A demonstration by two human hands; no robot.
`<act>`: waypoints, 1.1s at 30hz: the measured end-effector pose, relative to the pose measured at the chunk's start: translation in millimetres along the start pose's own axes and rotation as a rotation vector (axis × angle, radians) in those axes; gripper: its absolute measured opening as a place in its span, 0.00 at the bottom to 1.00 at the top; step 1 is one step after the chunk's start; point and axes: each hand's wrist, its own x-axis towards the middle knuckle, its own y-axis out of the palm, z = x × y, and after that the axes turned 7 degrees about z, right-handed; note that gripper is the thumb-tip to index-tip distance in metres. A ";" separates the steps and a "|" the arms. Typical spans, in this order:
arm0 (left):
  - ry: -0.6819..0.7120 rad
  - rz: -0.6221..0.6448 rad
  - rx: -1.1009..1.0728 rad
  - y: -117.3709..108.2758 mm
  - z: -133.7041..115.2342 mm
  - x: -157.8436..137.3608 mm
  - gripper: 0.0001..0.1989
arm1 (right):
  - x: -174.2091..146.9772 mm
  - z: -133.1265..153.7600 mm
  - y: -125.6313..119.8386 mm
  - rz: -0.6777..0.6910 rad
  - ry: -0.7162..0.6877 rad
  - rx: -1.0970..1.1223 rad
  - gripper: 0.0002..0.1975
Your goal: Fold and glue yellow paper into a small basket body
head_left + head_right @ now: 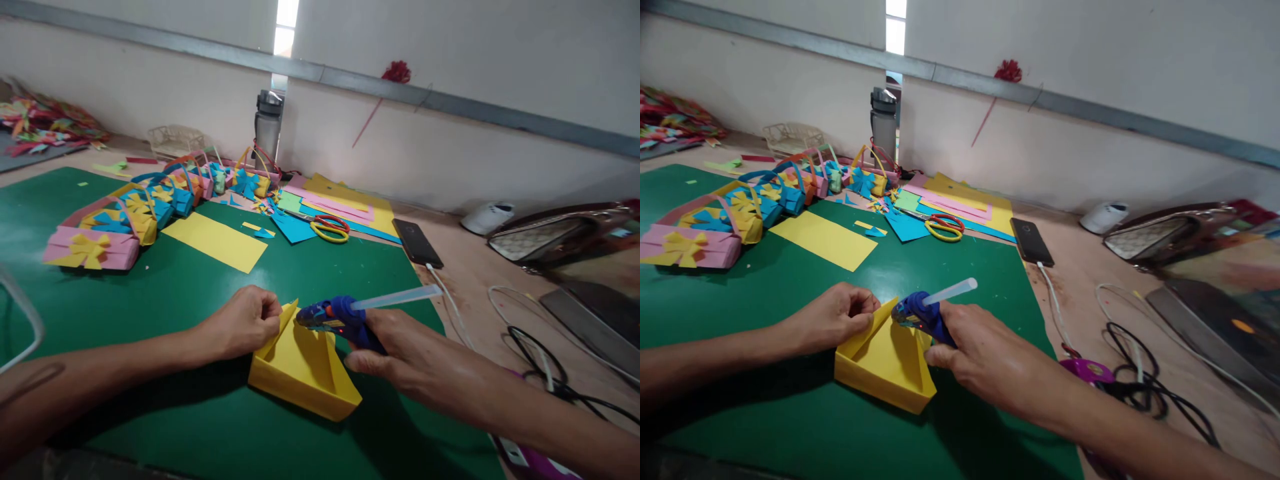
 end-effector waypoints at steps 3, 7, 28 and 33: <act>0.015 0.007 0.017 -0.8 -0.4 -0.1 0.03 | -0.1 1.8 -0.8 0.007 -0.005 0.014 0.07; 0.016 0.002 0.025 -1.5 -1.3 -0.6 0.03 | 5.5 0.1 -1.5 -0.047 -0.001 0.015 0.06; 0.039 -0.011 0.015 -0.8 0.4 -0.9 0.04 | 0.0 -2.6 3.8 0.003 0.036 -0.004 0.07; 0.028 -0.019 0.020 -1.5 -1.9 -1.9 0.04 | 2.2 -3.7 2.7 0.005 0.018 -0.037 0.07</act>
